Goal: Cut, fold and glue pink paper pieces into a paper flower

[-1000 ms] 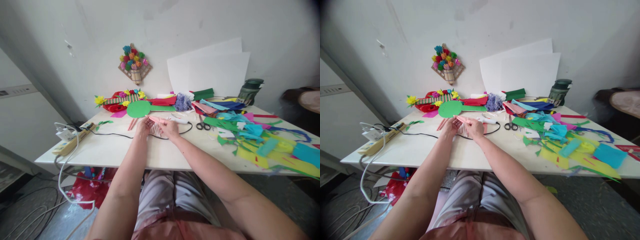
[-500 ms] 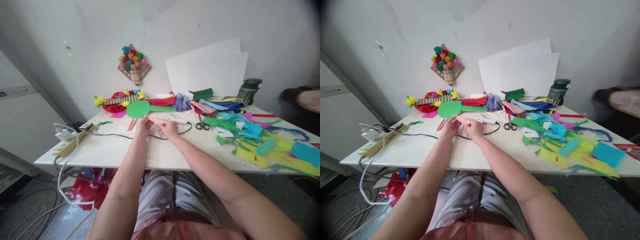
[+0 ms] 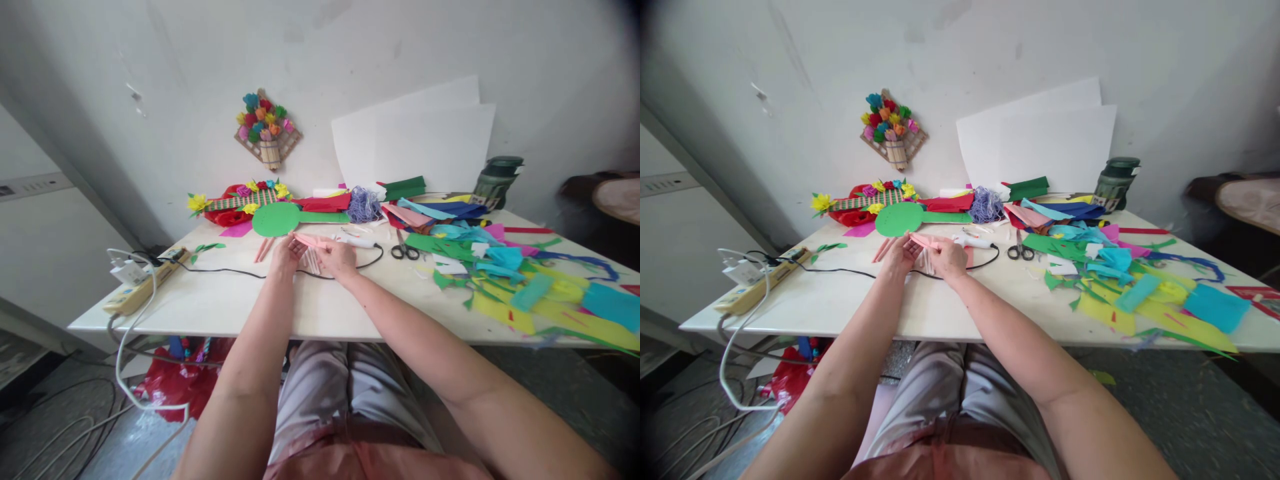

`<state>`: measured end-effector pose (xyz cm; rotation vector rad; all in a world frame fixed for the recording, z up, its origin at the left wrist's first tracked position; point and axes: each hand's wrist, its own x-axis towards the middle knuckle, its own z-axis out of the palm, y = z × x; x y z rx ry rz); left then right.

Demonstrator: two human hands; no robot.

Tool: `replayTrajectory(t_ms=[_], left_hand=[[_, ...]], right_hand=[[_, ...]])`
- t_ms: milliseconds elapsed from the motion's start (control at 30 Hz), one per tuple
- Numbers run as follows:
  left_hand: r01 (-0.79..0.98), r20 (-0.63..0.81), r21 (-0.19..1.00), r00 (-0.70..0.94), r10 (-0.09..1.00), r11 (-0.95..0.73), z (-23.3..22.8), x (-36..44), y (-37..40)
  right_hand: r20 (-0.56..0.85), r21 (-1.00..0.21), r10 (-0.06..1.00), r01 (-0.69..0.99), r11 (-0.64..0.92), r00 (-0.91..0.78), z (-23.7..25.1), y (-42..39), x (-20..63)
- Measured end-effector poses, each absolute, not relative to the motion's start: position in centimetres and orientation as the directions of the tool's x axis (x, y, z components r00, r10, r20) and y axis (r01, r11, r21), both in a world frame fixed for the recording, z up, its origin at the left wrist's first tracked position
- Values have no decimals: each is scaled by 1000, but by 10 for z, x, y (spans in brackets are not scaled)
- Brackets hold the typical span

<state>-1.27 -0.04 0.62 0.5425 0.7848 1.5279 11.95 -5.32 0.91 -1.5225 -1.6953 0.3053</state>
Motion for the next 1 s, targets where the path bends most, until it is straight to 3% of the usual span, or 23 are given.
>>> replayTrajectory(t_ms=[333,667,1000], left_hand=[[-658,-132,752,-113,985,25,5,-14,2],[-571,-132,812,12,991,115,7,-7,-3],[-569,-74,821,-30,997,44,5,-7,-2]], right_hand=[[415,-637,908,730,248,53,10,-54,119],[406,-649,909,729,218,90,8,-51,119],[431,-616,901,747,252,52,6,-49,120]])
